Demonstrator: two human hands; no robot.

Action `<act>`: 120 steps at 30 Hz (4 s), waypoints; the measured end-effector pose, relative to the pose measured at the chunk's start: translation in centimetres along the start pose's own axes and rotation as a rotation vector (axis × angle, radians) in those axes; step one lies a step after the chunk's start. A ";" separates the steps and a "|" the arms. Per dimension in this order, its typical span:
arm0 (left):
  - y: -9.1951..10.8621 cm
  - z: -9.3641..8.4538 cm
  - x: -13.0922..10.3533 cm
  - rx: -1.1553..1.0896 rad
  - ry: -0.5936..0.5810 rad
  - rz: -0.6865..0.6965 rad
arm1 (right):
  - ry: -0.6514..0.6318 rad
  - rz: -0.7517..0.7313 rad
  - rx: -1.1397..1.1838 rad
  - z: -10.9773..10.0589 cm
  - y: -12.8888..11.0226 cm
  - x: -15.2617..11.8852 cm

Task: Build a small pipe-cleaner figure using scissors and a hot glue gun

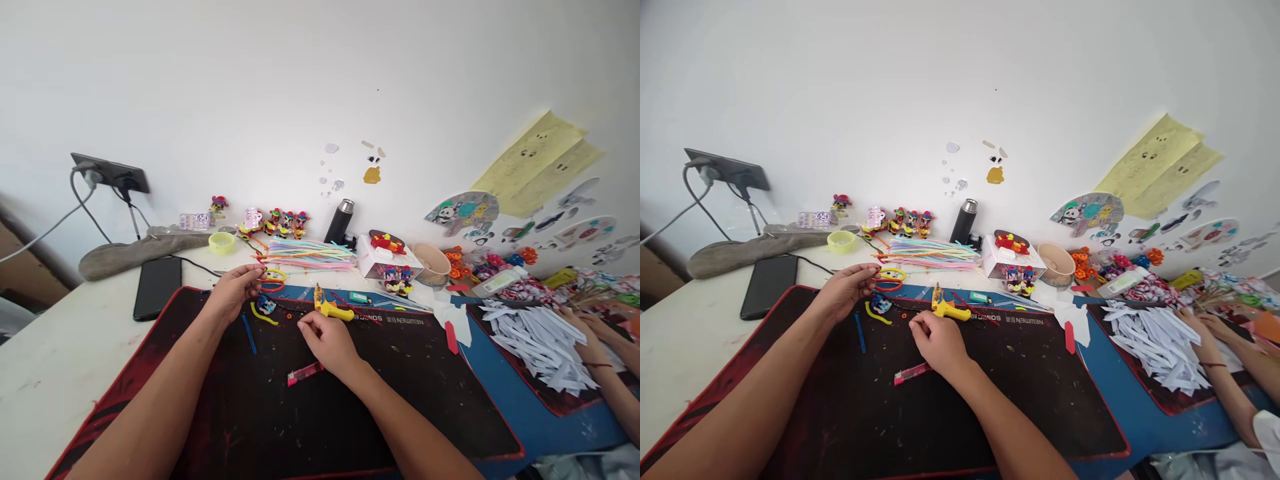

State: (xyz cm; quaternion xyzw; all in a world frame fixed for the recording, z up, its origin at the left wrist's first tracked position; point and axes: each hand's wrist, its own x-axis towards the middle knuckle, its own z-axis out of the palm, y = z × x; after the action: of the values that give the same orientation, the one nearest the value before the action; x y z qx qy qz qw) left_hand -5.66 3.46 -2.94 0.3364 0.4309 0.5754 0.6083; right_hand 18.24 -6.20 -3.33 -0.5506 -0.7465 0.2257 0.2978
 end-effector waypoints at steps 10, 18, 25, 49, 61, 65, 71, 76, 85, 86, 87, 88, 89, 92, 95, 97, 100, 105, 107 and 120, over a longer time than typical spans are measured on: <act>-0.3 0.1 0.0 -0.008 -0.030 -0.005 | -0.137 -0.076 -0.237 0.5 -2.0 3.4; -0.3 0.2 -0.1 -0.020 -0.044 -0.007 | -0.235 -0.071 -0.387 1.1 -4.1 7.0; -0.3 0.4 -0.1 -0.033 -0.060 0.000 | -0.300 -0.024 -0.440 1.6 -4.2 8.9; -0.1 0.9 -0.5 0.034 -0.107 0.009 | -0.361 0.002 -0.501 2.8 -4.9 9.1; -0.1 0.9 -0.5 0.056 -0.114 0.015 | -0.383 0.055 -0.441 3.0 -5.1 9.1; -0.1 0.9 -0.5 0.062 -0.112 0.022 | -0.367 0.070 -0.371 3.1 -5.0 8.8; -0.1 0.9 -0.4 0.070 -0.101 0.031 | -0.326 0.098 -0.320 3.1 -4.9 8.4; -0.1 0.8 -0.4 0.066 -0.089 0.027 | -0.286 0.144 -0.171 2.6 -4.6 7.7; -0.2 0.9 -0.5 0.075 -0.094 0.028 | -0.254 0.116 -0.161 1.2 -4.8 5.9; -0.2 0.9 -0.5 0.076 -0.092 0.029 | -0.257 0.105 -0.180 1.2 -4.8 5.8; -0.2 0.9 -0.5 0.077 -0.091 0.031 | -0.262 0.096 -0.199 1.2 -4.9 5.7; -0.2 0.8 -0.5 0.079 -0.090 0.033 | -0.267 0.089 -0.217 1.3 -5.0 5.6; -0.3 0.8 -0.5 0.081 -0.089 0.033 | -0.273 0.083 -0.234 1.5 -5.1 5.6; -0.3 0.8 -0.4 0.087 -0.088 0.032 | -0.287 0.043 -0.297 2.1 -5.4 5.6; -0.3 0.7 -0.4 0.087 -0.089 0.034 | -0.308 -0.012 -0.391 2.7 -5.9 5.7; -0.3 0.7 -0.4 0.085 -0.089 0.035 | -0.324 -0.033 -0.460 3.2 -6.3 5.9; -0.3 0.7 -0.4 0.077 -0.087 0.037 | -0.336 -0.039 -0.536 3.8 -6.9 6.2; -0.2 0.7 -0.4 0.060 -0.089 0.032 | -0.314 -0.040 -0.547 4.4 -6.9 6.4; -0.2 0.7 -0.4 0.053 -0.088 0.027 | -0.299 -0.025 -0.503 4.5 -6.6 6.4; 0.1 0.8 -0.5 -0.091 -0.088 -0.060 | -0.283 0.262 0.200 1.4 -3.4 2.5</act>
State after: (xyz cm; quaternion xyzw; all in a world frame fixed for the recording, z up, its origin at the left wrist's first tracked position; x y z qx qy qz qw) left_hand -4.93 3.06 -2.44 0.3203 0.3874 0.5605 0.6582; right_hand 14.34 -4.83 -1.59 -0.5734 -0.6769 0.4105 0.2111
